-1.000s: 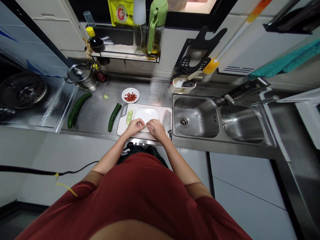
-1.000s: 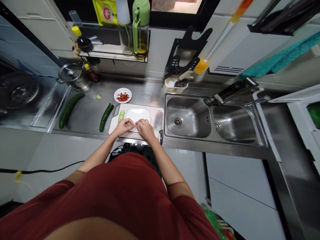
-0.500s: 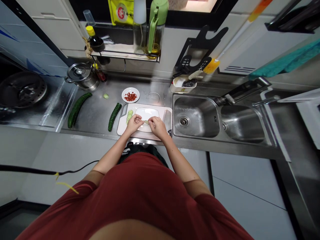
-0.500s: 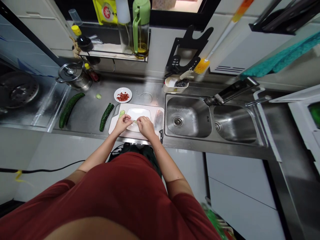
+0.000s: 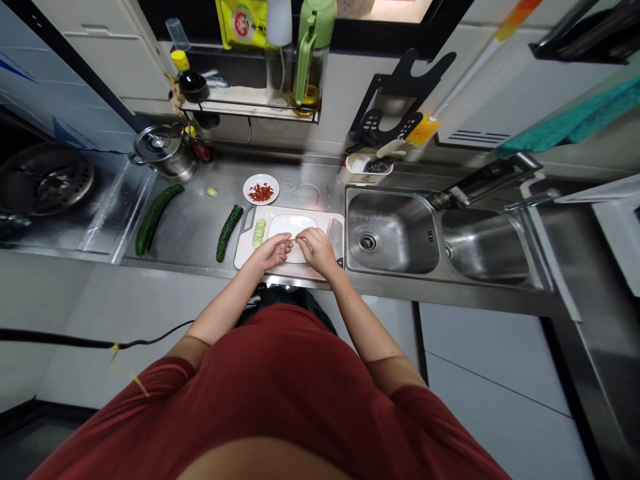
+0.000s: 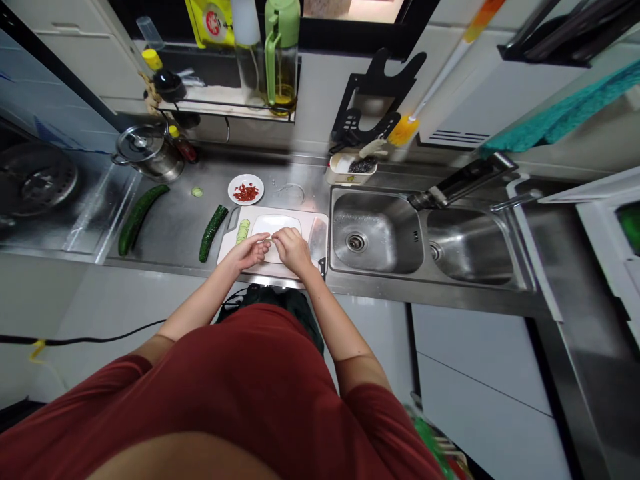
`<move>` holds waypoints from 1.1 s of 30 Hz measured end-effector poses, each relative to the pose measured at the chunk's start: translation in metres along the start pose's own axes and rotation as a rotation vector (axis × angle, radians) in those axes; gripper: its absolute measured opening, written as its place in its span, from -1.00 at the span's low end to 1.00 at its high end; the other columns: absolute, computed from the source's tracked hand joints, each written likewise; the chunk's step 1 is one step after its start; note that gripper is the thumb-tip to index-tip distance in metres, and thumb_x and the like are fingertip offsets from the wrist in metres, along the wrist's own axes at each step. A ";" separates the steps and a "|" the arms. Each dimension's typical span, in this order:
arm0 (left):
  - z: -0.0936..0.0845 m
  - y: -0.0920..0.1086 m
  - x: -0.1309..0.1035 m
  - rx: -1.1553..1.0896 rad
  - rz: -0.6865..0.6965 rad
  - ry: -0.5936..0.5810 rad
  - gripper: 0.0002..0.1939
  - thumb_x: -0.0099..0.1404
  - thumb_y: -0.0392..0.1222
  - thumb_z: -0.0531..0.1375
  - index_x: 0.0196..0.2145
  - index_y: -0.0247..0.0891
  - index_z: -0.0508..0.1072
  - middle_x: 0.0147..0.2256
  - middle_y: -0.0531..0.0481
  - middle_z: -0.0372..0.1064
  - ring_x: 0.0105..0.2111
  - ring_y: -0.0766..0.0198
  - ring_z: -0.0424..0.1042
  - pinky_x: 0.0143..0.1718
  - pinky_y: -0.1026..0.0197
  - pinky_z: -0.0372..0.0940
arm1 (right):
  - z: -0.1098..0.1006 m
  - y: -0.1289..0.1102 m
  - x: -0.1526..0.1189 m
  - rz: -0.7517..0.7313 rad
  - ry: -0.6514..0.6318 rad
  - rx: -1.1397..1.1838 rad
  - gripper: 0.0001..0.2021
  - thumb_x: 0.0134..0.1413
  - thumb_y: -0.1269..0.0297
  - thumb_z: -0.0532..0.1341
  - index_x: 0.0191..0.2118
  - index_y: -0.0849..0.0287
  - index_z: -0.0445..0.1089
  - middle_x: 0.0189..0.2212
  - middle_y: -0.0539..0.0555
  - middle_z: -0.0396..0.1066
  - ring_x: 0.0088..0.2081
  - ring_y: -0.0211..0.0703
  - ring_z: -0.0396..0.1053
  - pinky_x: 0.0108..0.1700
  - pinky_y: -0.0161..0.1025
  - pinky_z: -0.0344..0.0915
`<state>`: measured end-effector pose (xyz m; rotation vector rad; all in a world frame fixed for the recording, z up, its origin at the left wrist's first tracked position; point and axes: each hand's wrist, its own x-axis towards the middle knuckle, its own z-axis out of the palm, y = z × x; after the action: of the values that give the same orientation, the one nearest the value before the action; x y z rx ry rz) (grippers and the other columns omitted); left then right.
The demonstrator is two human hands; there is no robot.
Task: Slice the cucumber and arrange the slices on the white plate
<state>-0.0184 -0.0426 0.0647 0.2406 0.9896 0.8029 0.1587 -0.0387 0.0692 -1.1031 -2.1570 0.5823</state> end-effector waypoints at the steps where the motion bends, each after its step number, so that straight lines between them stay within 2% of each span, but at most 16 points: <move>1: 0.000 0.001 -0.001 0.009 0.027 -0.005 -0.73 0.08 -0.23 0.32 -0.26 -0.27 0.36 -0.48 0.05 0.36 -0.57 0.47 0.32 -0.67 0.49 0.03 | 0.000 0.000 0.000 -0.004 -0.004 -0.004 -0.76 0.34 0.25 0.00 -0.19 0.11 0.41 -0.27 0.13 0.37 -0.14 -0.03 0.25 -0.10 -0.13 0.20; 5: -0.001 0.003 -0.004 0.069 0.128 0.009 -0.58 -0.03 -0.27 0.37 -0.20 -0.24 0.35 -0.46 0.05 0.40 -0.56 0.49 0.32 -0.63 0.49 0.04 | 0.000 0.000 -0.001 -0.014 -0.020 -0.017 -0.76 0.35 0.25 0.00 -0.18 0.11 0.41 -0.25 0.13 0.38 -0.13 -0.04 0.25 -0.09 -0.15 0.20; 11: -0.002 0.006 -0.003 0.172 0.215 0.068 -0.47 -0.15 -0.28 0.40 -0.17 -0.22 0.36 -0.48 0.10 0.34 -0.56 0.50 0.28 -0.65 0.47 -0.07 | 0.001 0.001 -0.001 0.017 -0.064 -0.013 -0.76 0.35 0.22 0.00 -0.14 0.11 0.40 -0.20 0.13 0.40 -0.08 -0.04 0.27 -0.06 -0.15 0.20; 17: 0.004 0.011 -0.006 0.318 0.302 0.118 -0.50 -0.12 -0.24 0.39 -0.18 -0.20 0.36 -0.51 0.13 0.28 -0.56 0.49 0.26 -0.63 0.45 -0.06 | 0.001 0.000 0.001 0.041 -0.109 -0.007 -0.75 0.34 0.21 0.01 -0.10 0.11 0.40 -0.17 0.15 0.40 -0.07 -0.01 0.26 -0.04 -0.11 0.20; 21: 0.007 0.015 -0.007 0.336 0.308 0.107 -0.52 -0.10 -0.23 0.37 -0.19 -0.20 0.35 -0.51 0.13 0.30 -0.58 0.51 0.23 -0.63 0.45 -0.07 | -0.002 0.001 0.003 0.008 -0.108 -0.012 -0.76 0.32 0.17 0.05 -0.05 0.11 0.38 -0.12 0.16 0.38 -0.03 0.01 0.24 -0.03 -0.11 0.20; 26: 0.011 0.017 -0.008 0.332 0.322 0.088 -0.53 -0.10 -0.24 0.36 -0.19 -0.22 0.34 -0.57 0.18 0.24 -0.59 0.50 0.20 -0.61 0.43 -0.08 | -0.004 0.002 0.006 -0.025 -0.095 -0.035 -0.74 0.35 0.20 -0.01 -0.12 0.11 0.39 -0.17 0.14 0.38 -0.06 -0.02 0.24 -0.04 -0.12 0.19; 33: 0.010 0.018 -0.005 0.488 0.482 0.091 -0.55 -0.04 -0.21 0.35 -0.18 -0.20 0.31 -0.53 0.20 0.31 -0.56 0.50 0.23 -0.50 0.41 0.06 | -0.004 0.001 0.010 0.047 -0.085 0.029 -0.81 0.29 0.23 0.06 -0.17 0.11 0.39 -0.20 0.12 0.40 -0.09 -0.03 0.25 -0.08 -0.14 0.20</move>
<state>-0.0205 -0.0318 0.0824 0.8952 1.2265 1.0021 0.1575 -0.0290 0.0744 -1.1343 -2.1925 0.6913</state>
